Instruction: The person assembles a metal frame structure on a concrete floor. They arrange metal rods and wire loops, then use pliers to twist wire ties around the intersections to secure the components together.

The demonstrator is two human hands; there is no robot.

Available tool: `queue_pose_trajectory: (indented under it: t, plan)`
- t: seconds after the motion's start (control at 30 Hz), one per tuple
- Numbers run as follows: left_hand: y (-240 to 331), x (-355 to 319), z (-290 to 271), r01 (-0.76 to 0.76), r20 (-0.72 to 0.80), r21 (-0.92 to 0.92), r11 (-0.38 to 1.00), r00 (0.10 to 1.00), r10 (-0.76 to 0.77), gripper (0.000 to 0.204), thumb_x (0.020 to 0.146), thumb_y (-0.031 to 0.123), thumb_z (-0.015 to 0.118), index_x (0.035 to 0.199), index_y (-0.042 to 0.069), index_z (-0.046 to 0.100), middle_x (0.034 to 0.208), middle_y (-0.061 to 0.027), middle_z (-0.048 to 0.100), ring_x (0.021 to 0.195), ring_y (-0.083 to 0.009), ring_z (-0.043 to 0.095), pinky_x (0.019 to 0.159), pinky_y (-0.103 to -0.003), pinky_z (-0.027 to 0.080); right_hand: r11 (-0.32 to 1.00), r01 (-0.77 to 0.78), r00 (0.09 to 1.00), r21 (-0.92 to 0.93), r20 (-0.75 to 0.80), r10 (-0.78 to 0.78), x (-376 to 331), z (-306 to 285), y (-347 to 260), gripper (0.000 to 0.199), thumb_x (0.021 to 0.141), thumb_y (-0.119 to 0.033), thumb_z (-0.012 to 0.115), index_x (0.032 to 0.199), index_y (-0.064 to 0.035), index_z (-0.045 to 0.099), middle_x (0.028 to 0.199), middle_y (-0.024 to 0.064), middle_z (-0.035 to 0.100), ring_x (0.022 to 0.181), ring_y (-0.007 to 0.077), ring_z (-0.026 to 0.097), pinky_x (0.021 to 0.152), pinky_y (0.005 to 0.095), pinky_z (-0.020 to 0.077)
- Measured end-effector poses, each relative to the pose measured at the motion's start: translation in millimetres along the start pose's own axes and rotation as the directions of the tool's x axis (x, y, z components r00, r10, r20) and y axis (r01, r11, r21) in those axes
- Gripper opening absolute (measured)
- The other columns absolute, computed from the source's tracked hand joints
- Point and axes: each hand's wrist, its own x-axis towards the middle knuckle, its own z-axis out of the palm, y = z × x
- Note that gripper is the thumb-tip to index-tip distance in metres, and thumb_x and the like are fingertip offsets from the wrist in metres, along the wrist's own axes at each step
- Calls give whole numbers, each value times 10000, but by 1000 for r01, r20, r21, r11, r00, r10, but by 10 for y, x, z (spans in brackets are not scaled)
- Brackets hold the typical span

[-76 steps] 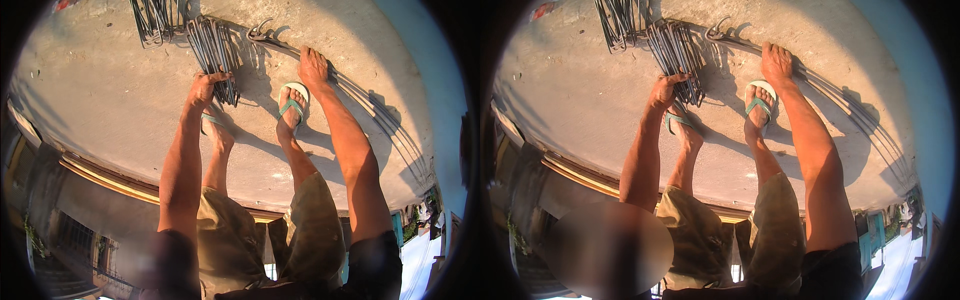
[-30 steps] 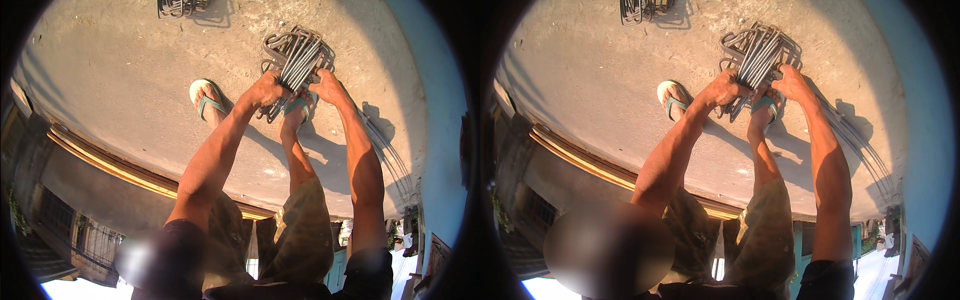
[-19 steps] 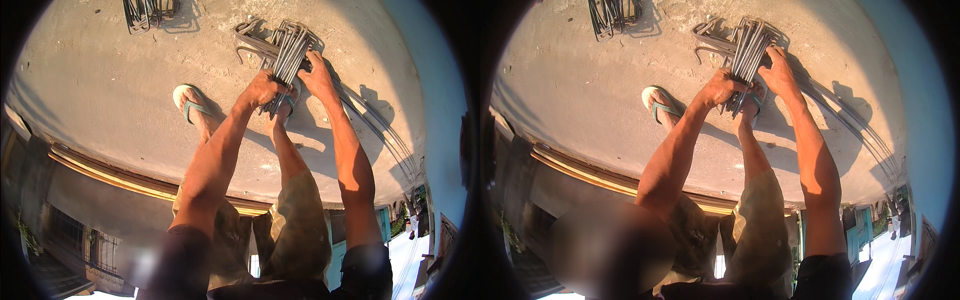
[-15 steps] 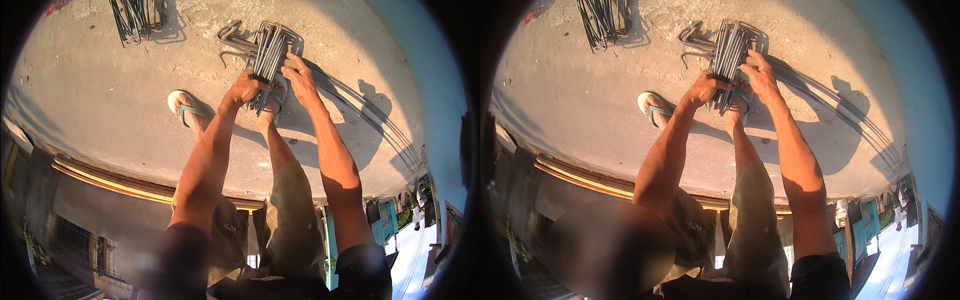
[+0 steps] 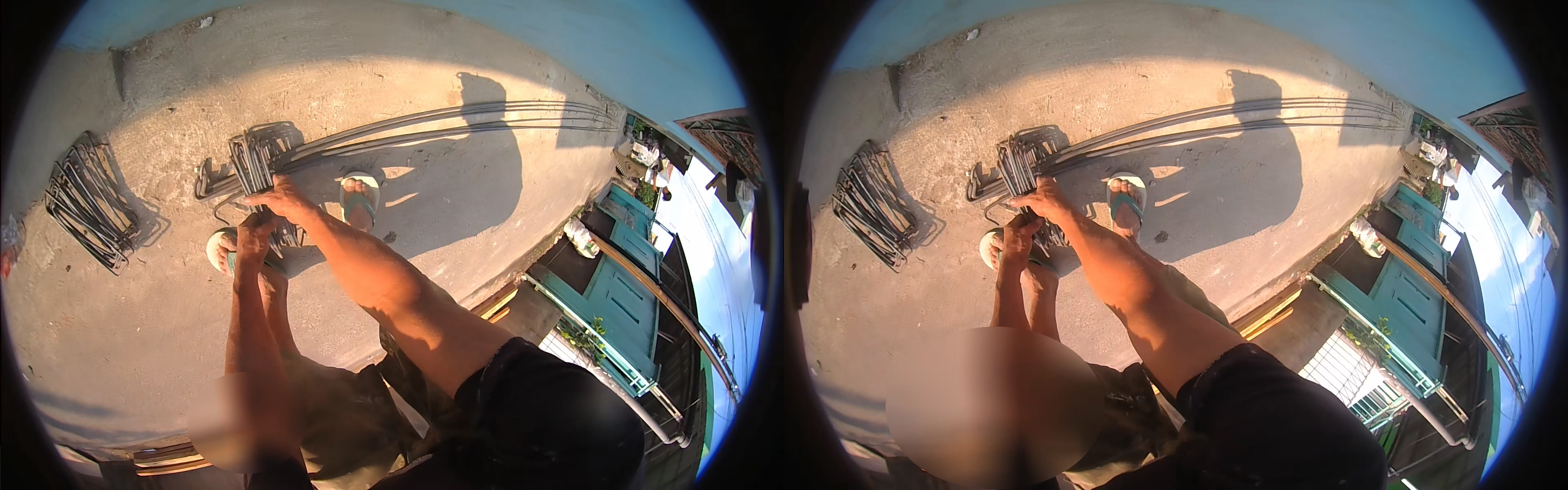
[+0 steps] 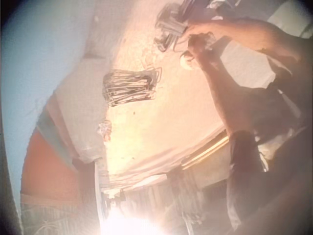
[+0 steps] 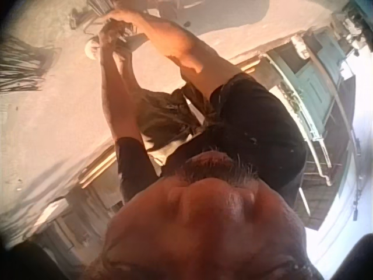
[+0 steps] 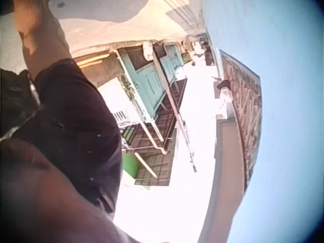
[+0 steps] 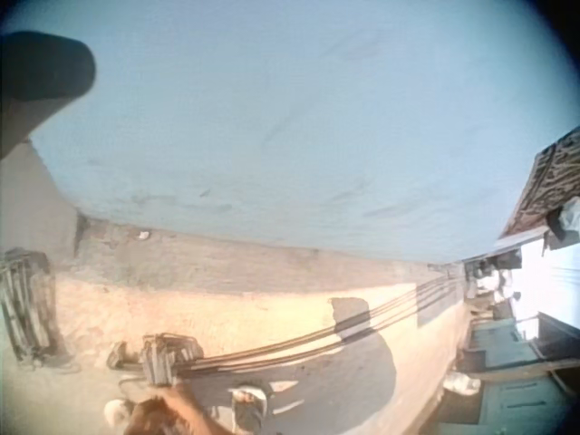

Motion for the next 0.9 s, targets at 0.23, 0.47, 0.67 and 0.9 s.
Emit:
queue_pose_trajectory:
  t: [0.23,0.47,0.67,0.9]
  plan:
    - [312,61,9,43,-73,65,997,997,-38,337,828,228,679,1001,-60,654,808,-118,668,682,-166,571,639,-308,453,990,-23,1000,136,17,21,272,-24,324,1088,661,-583,767,1302,197,360,1260,372,468,1165,370,524,925,409,463]
    - [172,180,216,116,-172,235,965,982,-76,211,762,112,654,936,-6,676,720,-118,669,637,-188,623,598,-346,483,959,-50,991,280,131,14,154,-253,307,1108,630,-547,800,1288,204,320,1206,323,503,1126,358,524,914,388,464]
    - [160,213,288,-13,-73,361,933,996,42,335,721,48,635,1049,-16,605,953,-140,668,876,-233,620,770,-334,486,960,96,995,262,-12,-96,202,-8,223,616,603,-344,850,833,141,546,800,171,604,735,235,604,632,330,507]
    - [899,24,120,256,-448,710,656,883,140,498,749,76,566,1226,-48,498,1181,-207,585,1127,-334,548,965,-408,422,928,358,933,105,9,-361,569,-6,633,308,739,-239,715,688,39,594,624,94,595,521,155,476,485,359,406]
